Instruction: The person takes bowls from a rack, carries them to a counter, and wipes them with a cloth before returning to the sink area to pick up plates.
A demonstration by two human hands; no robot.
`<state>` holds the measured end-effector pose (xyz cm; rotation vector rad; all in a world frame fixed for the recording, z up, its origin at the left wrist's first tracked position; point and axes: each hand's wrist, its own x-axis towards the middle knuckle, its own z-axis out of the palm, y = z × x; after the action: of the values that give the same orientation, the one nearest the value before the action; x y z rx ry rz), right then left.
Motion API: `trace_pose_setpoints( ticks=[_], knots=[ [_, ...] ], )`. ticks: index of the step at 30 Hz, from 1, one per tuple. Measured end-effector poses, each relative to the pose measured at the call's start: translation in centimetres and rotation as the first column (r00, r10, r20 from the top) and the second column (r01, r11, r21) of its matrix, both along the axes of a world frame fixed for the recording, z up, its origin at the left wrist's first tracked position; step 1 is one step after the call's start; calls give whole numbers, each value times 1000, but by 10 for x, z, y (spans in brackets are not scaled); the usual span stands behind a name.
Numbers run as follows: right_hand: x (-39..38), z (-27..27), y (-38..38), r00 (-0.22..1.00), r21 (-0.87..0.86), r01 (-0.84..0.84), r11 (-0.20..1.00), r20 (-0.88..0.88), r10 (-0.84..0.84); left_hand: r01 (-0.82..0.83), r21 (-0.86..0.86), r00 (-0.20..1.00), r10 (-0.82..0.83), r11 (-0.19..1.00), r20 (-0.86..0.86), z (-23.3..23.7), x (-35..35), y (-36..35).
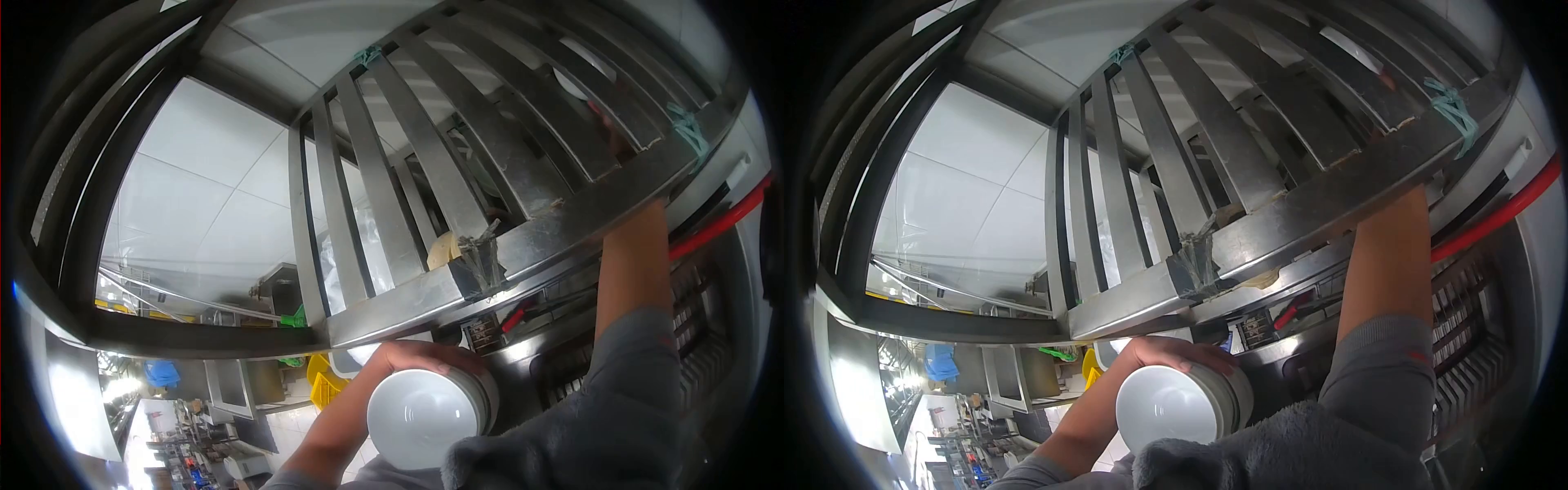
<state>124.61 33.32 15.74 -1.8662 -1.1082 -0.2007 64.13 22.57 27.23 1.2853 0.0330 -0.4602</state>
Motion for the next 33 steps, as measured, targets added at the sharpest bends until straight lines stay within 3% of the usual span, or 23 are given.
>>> trace_pose_setpoints(
  ticks=[5, 8, 11, 14, 15, 16, 17, 18, 21, 24, 25, 27, 29, 31, 33],
  knots=[
    [0, -1, -12, 999, -12, 0, 1000, 38, 0, 1, -34, 999, 1, 999, 41, 4, 2, -2],
    [-1, 4, -24, 993, -22, -11, 1000, 121, 13, -29, -79, 999, 26, 996, -28, 8, 0, -3],
    [-4, 3, -51, 957, -37, -16, 999, 288, 26, -53, -73, 997, 48, 996, -63, 12, -3, -3],
    [-3, 4, -97, 844, -34, -11, 999, 536, 28, -117, -76, 987, 108, 990, -117, 8, -9, -3],
    [-16, 28, -120, 837, -63, -16, 998, 545, 48, -146, -74, 980, 134, 986, -148, 4, -12, -3],
    [-43, 70, -146, 903, -208, -142, 968, 374, 213, -182, -79, 969, 166, 980, -182, -4, -16, -4],
    [-77, 115, -172, 923, -332, -284, 899, 159, 351, -238, -75, 918, 199, 968, -344, -26, -25, -2],
    [-112, 162, -191, 963, -555, -269, 787, -147, 225, -220, -157, 945, 171, 963, -280, -21, -20, -5],
    [-168, 207, -255, 954, -527, -295, 797, -117, 276, -214, -105, 958, 188, 971, -215, 15, -14, -12],
    [-216, 237, -314, 956, -527, -292, 798, -133, 261, -321, -201, 894, 226, 926, -387, 2, -20, -14],
    [-227, 244, -332, 951, -525, -288, 801, -61, 302, -289, -215, 909, 197, 933, -366, 0, -17, -14],
    [-268, 270, -362, 961, -508, -273, 817, -115, 250, -351, -140, 849, 252, 926, -464, 3, -19, -13],
    [-297, 283, -389, 942, -441, -295, 847, 12, 335, -343, -121, 856, 257, 932, -449, 3, -17, -11],
    [-328, 297, -406, 915, -390, -379, 839, -22, 403, -328, -103, 863, 253, 939, -437, 12, -17, -15],
    [-360, 304, -412, 851, -323, -506, 800, -39, 523, -393, -1, 839, 359, 919, -409, 27, -18, -20]
  ],
)
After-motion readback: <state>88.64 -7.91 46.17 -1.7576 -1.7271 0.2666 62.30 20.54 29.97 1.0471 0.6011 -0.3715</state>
